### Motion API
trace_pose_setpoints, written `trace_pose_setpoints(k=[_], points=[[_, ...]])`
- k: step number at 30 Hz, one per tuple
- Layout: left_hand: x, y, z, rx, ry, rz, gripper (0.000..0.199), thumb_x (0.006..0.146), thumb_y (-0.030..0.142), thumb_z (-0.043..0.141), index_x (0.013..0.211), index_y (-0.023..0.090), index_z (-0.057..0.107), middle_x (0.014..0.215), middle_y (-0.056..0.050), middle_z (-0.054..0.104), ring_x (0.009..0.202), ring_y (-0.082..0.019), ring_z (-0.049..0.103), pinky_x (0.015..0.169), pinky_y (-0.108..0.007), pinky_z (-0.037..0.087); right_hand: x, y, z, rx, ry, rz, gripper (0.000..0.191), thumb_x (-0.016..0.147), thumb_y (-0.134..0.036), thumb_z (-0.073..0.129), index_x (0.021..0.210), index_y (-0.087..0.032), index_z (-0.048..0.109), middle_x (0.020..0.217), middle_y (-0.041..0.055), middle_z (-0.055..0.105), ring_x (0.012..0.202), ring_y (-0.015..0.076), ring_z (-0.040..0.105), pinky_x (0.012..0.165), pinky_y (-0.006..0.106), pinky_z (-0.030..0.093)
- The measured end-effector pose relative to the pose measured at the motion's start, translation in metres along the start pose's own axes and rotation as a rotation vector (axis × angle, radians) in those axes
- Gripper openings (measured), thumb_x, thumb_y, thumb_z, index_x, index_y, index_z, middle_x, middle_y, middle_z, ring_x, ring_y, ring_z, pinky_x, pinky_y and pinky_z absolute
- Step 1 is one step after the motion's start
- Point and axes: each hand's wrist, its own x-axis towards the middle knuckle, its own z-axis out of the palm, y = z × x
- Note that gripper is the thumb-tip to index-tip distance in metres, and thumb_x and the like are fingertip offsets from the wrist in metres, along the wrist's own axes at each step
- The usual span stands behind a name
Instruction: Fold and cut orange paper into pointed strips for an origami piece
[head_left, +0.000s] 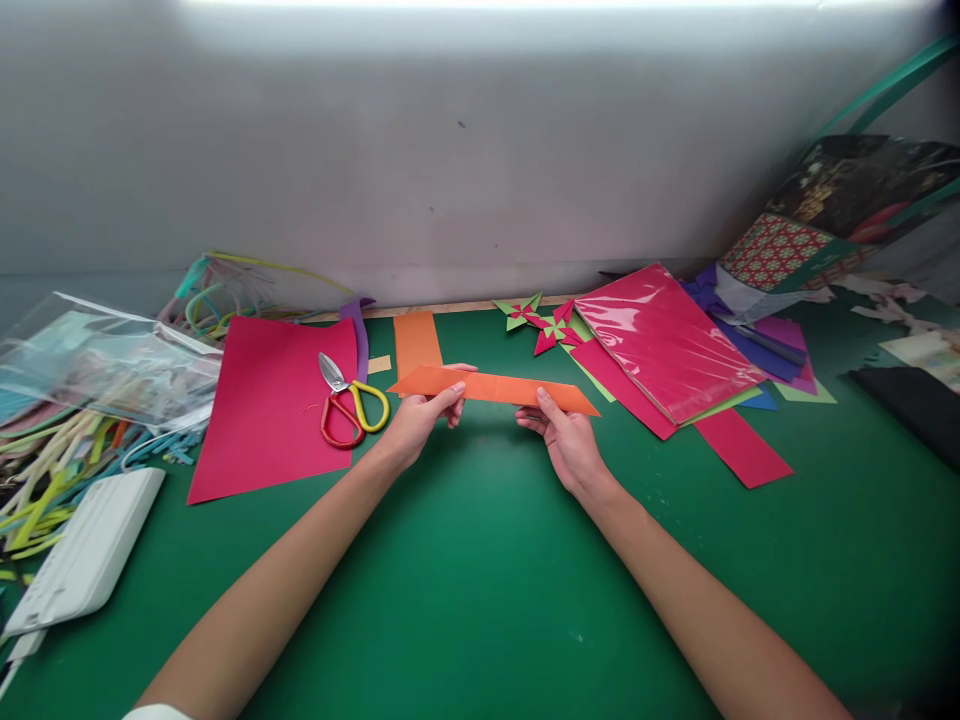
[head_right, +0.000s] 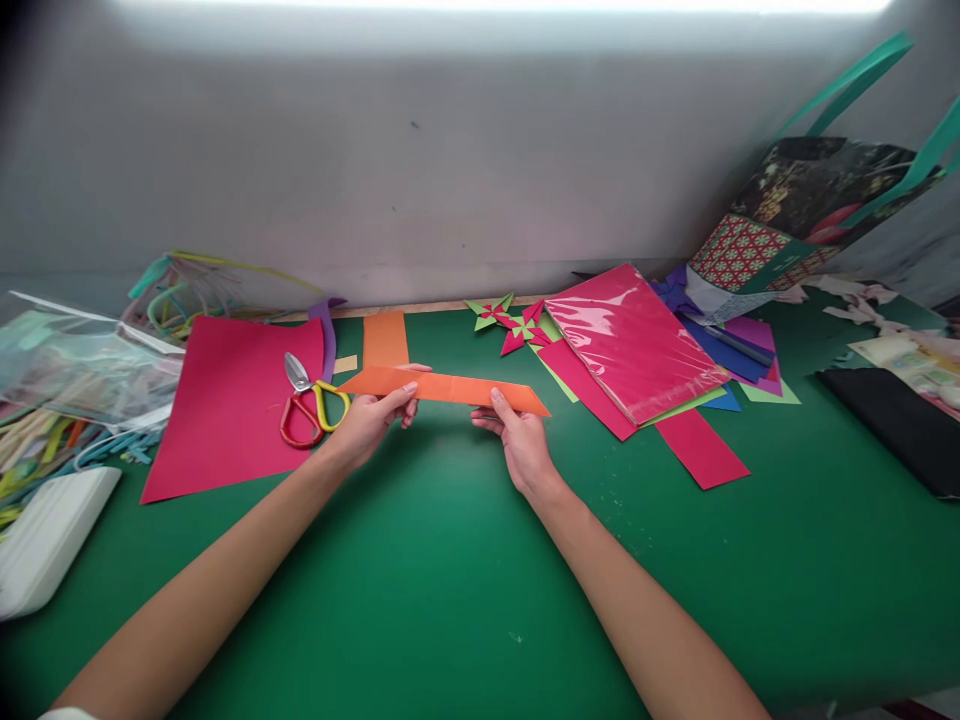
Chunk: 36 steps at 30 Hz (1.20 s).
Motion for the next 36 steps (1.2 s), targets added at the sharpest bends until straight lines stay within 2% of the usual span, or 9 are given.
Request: trace_pose_setpoints(k=[4, 8, 11, 13, 17, 23, 29, 32, 36], points=[[-0.002, 0.000, 0.004, 0.049, -0.053, -0.019, 0.051, 0.095, 0.047, 0.071, 0.137, 0.021, 0.062, 0.073, 0.001, 0.061, 0.065, -0.013, 0.057, 0.060, -0.024, 0.050, -0.003, -0.003, 0.003, -0.044, -0.042, -0.014, 0.039, 0.078, -0.050, 0.089, 0.099, -0.018, 0.079, 0.092, 0.0062, 0.077, 0.079, 0.0197, 0.074, 0.073, 0.033, 0.064], [-0.003, 0.001, 0.007, 0.013, -0.072, -0.035, 0.044, 0.092, 0.040, 0.075, 0.131, 0.023, 0.063, 0.071, 0.002, 0.061, 0.063, -0.012, 0.058, 0.058, -0.022, 0.049, -0.010, -0.012, 0.003, -0.073, -0.211, -0.014, 0.050, 0.086, -0.045, 0.083, 0.131, -0.029, 0.069, 0.085, -0.0013, 0.072, 0.066, 0.0149, 0.067, 0.062, 0.029, 0.058], [-0.002, 0.004, 0.003, -0.123, -0.098, -0.100, 0.029, 0.091, 0.039, 0.077, 0.110, 0.021, 0.065, 0.068, 0.003, 0.055, 0.058, -0.010, 0.053, 0.053, -0.019, 0.045, -0.013, -0.020, 0.002, -0.107, -0.351, -0.045, 0.043, 0.082, -0.038, 0.087, 0.121, -0.030, 0.071, 0.080, -0.0027, 0.068, 0.065, 0.0146, 0.063, 0.062, 0.029, 0.056], [-0.002, 0.007, -0.003, -0.188, -0.190, -0.124, 0.035, 0.087, 0.044, 0.081, 0.108, 0.022, 0.065, 0.076, 0.002, 0.057, 0.065, -0.011, 0.056, 0.055, -0.021, 0.049, -0.013, -0.023, 0.001, -0.116, -0.387, -0.059, 0.036, 0.079, -0.036, 0.090, 0.110, -0.029, 0.073, 0.083, -0.0006, 0.070, 0.073, 0.0175, 0.067, 0.068, 0.031, 0.058], [-0.002, 0.008, -0.010, -0.162, -0.297, -0.031, 0.045, 0.076, 0.042, 0.091, 0.110, 0.022, 0.068, 0.096, -0.003, 0.060, 0.082, -0.016, 0.060, 0.067, -0.026, 0.056, -0.012, -0.024, 0.001, -0.094, -0.345, -0.052, 0.040, 0.073, -0.040, 0.094, 0.105, -0.028, 0.074, 0.089, 0.0021, 0.072, 0.084, 0.0213, 0.070, 0.070, 0.033, 0.059], [-0.003, -0.002, 0.011, -0.142, -0.071, 0.132, 0.032, 0.077, 0.041, 0.090, 0.080, 0.017, 0.069, 0.092, -0.001, 0.057, 0.065, -0.007, 0.050, 0.058, -0.023, 0.043, -0.008, -0.013, 0.002, -0.056, -0.154, -0.086, 0.030, 0.080, -0.048, 0.088, 0.082, -0.022, 0.075, 0.065, -0.0024, 0.057, 0.056, 0.0117, 0.051, 0.048, 0.026, 0.041], [-0.004, -0.008, 0.025, -0.243, 0.225, 0.108, 0.040, 0.078, 0.046, 0.089, 0.076, 0.018, 0.060, 0.060, 0.005, 0.046, 0.054, -0.008, 0.043, 0.049, -0.022, 0.033, -0.005, -0.008, 0.003, 0.063, 0.001, -0.073, 0.030, 0.080, -0.045, 0.089, 0.080, -0.022, 0.070, 0.068, -0.0008, 0.065, 0.059, 0.0136, 0.057, 0.049, 0.026, 0.043], [-0.009, -0.011, 0.027, -0.294, 0.144, 0.061, 0.040, 0.080, 0.049, 0.087, 0.082, 0.018, 0.060, 0.066, 0.004, 0.049, 0.055, -0.008, 0.046, 0.048, -0.021, 0.034, -0.007, -0.010, 0.005, 0.024, -0.007, -0.059, 0.030, 0.080, -0.046, 0.088, 0.083, -0.020, 0.072, 0.066, -0.0002, 0.065, 0.056, 0.0133, 0.056, 0.048, 0.026, 0.044], [-0.016, -0.013, 0.032, -0.285, -0.052, 0.035, 0.055, 0.082, 0.053, 0.084, 0.124, 0.024, 0.063, 0.068, 0.006, 0.051, 0.057, -0.010, 0.048, 0.049, -0.021, 0.040, -0.011, -0.011, 0.009, -0.058, -0.049, -0.070, 0.041, 0.084, -0.045, 0.084, 0.116, -0.021, 0.075, 0.067, -0.0021, 0.066, 0.055, 0.0126, 0.055, 0.048, 0.025, 0.044]])
